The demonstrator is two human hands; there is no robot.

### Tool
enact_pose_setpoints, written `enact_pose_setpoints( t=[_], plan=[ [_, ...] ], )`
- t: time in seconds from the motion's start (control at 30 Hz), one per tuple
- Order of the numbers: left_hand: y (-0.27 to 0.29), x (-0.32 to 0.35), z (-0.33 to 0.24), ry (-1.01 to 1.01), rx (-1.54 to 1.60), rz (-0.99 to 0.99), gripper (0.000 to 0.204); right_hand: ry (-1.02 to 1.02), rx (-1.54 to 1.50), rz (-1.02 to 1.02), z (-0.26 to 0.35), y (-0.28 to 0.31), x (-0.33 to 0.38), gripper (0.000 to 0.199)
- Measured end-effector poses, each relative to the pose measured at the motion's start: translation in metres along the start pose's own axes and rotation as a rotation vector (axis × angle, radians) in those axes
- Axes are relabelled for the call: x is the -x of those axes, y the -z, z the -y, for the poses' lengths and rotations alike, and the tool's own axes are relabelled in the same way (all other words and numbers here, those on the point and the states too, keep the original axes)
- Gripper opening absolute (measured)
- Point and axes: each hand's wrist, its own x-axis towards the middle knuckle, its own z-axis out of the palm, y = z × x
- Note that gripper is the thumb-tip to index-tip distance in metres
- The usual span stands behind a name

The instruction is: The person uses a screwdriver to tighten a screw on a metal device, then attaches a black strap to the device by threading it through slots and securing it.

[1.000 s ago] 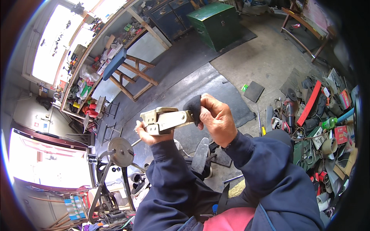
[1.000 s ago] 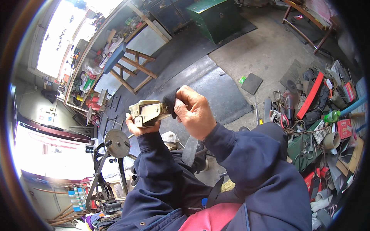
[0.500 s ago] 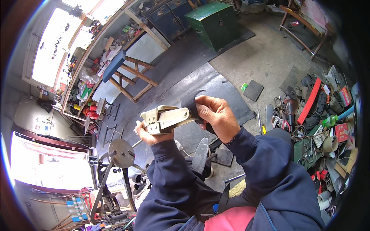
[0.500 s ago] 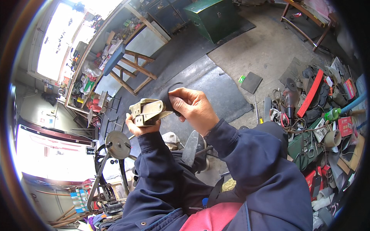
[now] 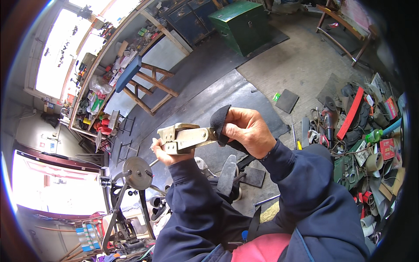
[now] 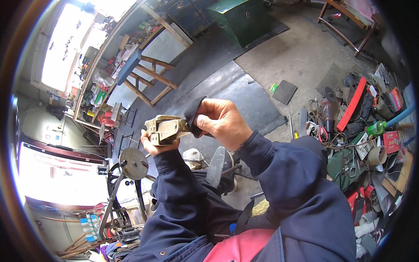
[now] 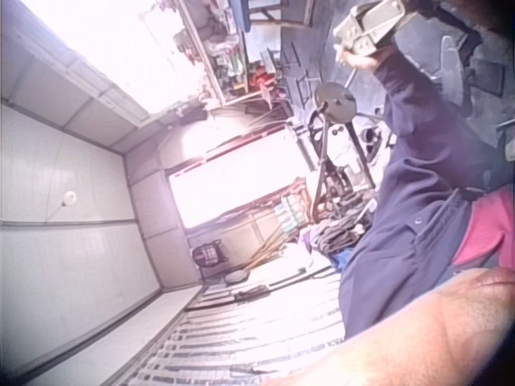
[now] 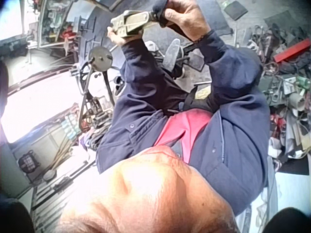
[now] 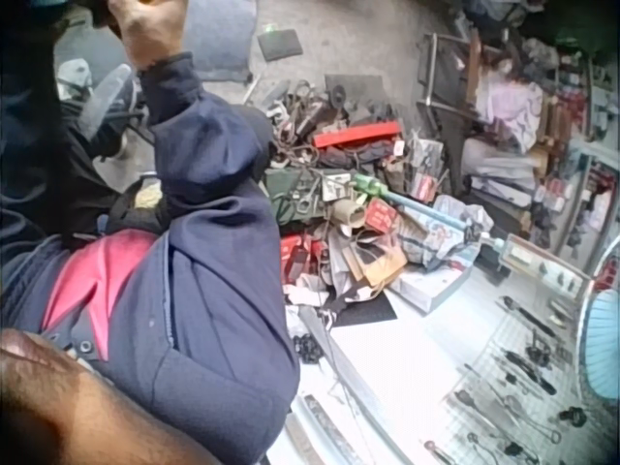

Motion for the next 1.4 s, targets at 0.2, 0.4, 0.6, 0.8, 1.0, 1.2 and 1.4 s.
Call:
enact_pose_setpoints(
  t=[0.2, 0.4, 0.6, 0.8, 1.0, 1.2, 1.4],
  plan=[
    [-0.006, 0.003, -0.004, -0.081, -0.003, -0.081, 0.056, -0.038, -0.078, -0.031, -0.009, 0.002, -0.002, 0.018],
    [-0.010, 0.007, 0.001, -0.064, 0.026, -0.068, 0.060, 0.037, -0.122, -0.158, -0.011, -0.004, 0.000, 0.021],
    [-0.012, 0.007, 0.004, -0.089, 0.026, -0.059, 0.061, 0.137, 0.095, -0.097, -0.008, -0.013, 0.002, 0.030],
    [-0.017, 0.011, 0.017, -0.108, 0.036, -0.042, 0.060, 0.179, 0.128, -0.121, -0.011, -0.019, 0.004, 0.034],
    [-0.016, 0.015, 0.022, -0.076, 0.054, 0.024, 0.062, 0.179, -0.005, -0.203, -0.016, -0.023, 0.001, 0.033],
    [-0.016, 0.017, 0.027, -0.071, 0.019, 0.009, 0.065, 0.195, -0.051, -0.255, -0.019, -0.025, -0.002, 0.033],
    [-0.018, 0.020, 0.028, -0.075, 0.020, 0.032, 0.066, 0.198, -0.124, -0.302, -0.022, -0.024, -0.001, 0.032]
  ],
)
